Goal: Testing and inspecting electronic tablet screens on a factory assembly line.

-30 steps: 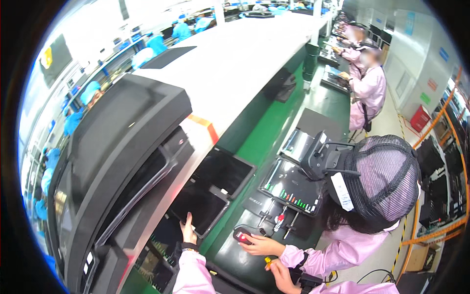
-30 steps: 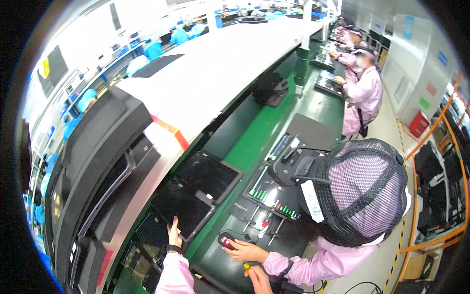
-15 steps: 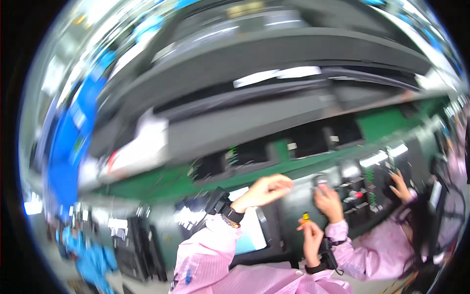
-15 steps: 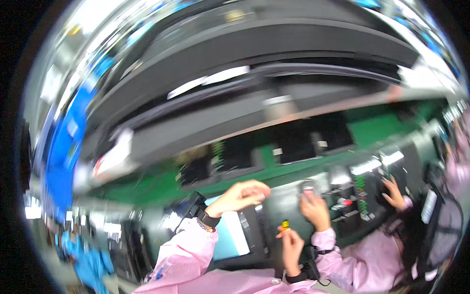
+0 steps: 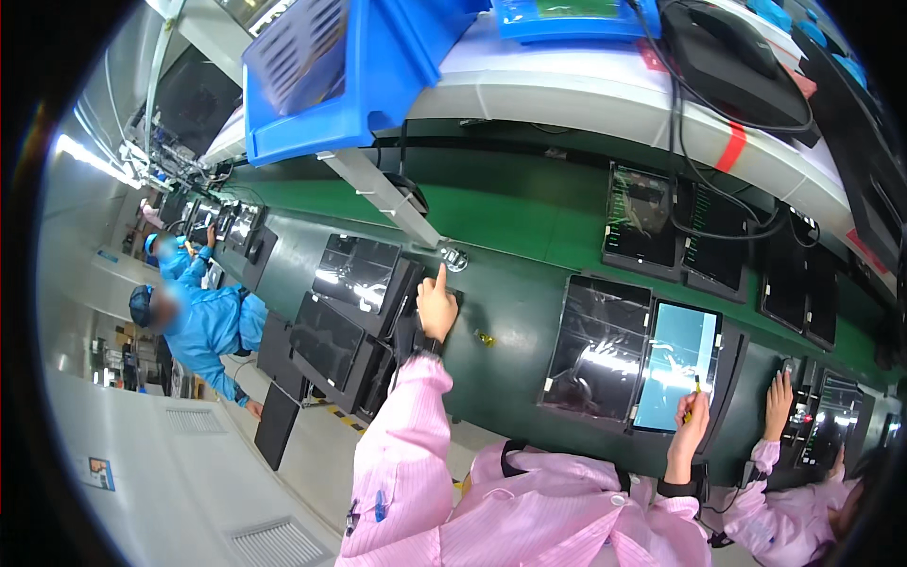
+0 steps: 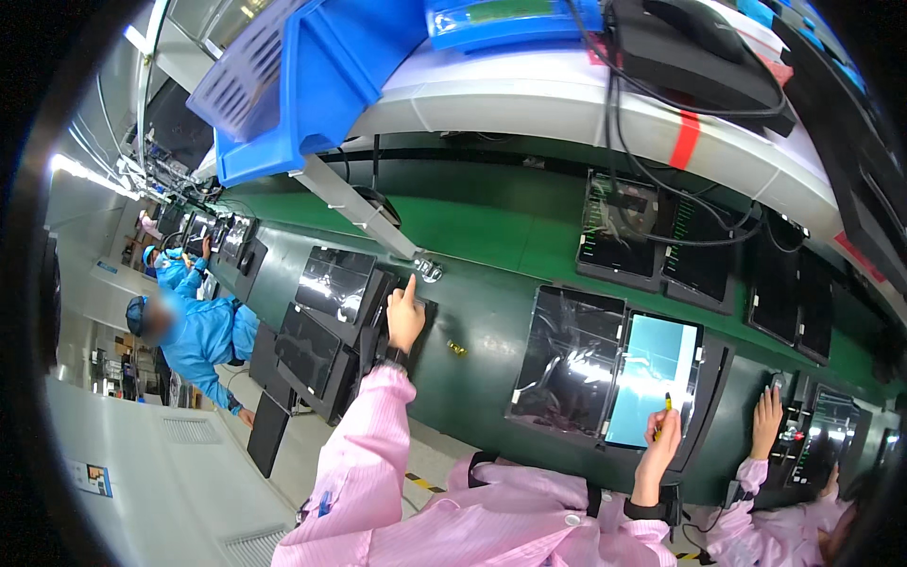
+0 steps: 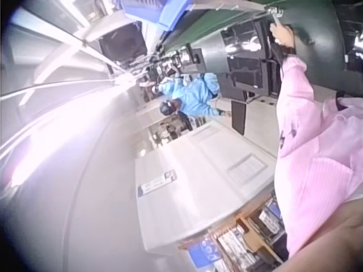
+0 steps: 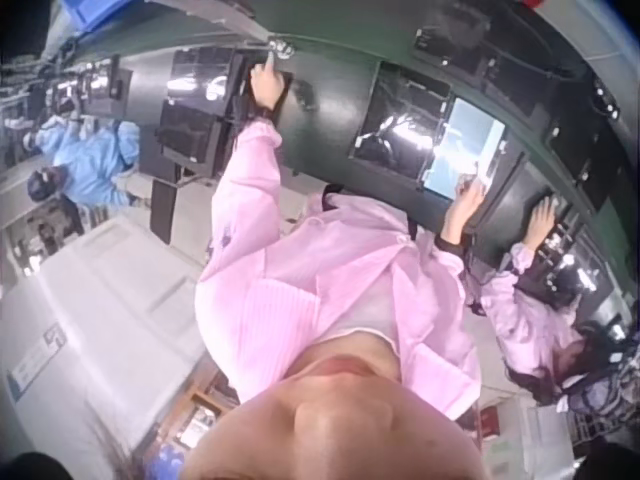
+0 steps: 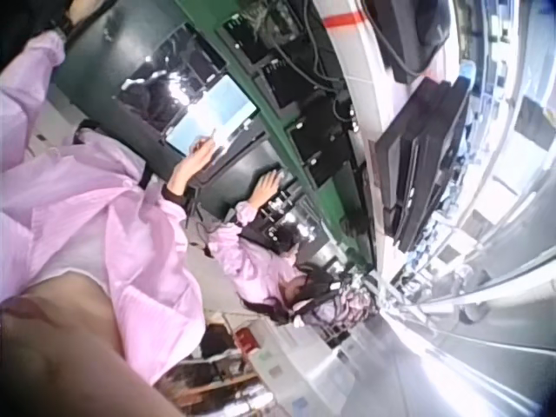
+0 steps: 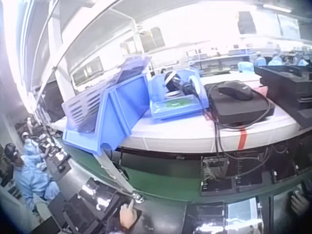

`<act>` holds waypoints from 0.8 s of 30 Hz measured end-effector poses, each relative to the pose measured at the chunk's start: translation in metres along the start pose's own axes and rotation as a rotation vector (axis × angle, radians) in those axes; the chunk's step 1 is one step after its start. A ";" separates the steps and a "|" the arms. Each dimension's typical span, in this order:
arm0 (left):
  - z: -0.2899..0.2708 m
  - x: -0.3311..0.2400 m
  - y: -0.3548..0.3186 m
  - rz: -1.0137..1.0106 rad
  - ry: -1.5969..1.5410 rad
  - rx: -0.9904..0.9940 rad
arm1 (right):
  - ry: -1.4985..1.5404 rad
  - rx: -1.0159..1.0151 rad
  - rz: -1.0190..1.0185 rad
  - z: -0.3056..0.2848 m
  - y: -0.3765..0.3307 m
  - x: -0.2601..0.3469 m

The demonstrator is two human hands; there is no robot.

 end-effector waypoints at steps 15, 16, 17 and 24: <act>0.060 0.075 0.072 0.085 0.205 0.130 | -0.170 -0.192 -0.098 -0.003 -0.031 0.008; 0.068 0.084 0.071 0.056 0.186 0.154 | -0.194 -0.193 -0.111 -0.007 -0.029 0.014; 0.072 0.086 0.073 0.038 0.140 0.168 | -0.196 -0.200 -0.152 -0.012 -0.024 0.024; 0.051 -0.027 0.106 0.181 -0.371 -0.004 | -0.057 -0.212 -0.403 -0.038 0.110 0.082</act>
Point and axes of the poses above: each hand's wrist, its own y-axis towards the middle knuckle, its own z-axis out of the palm, x = y × z, the point moved 3 cm from there along y, towards the middle knuckle, and after that the axes turned 3 degrees about x, right-handed, at the moved point
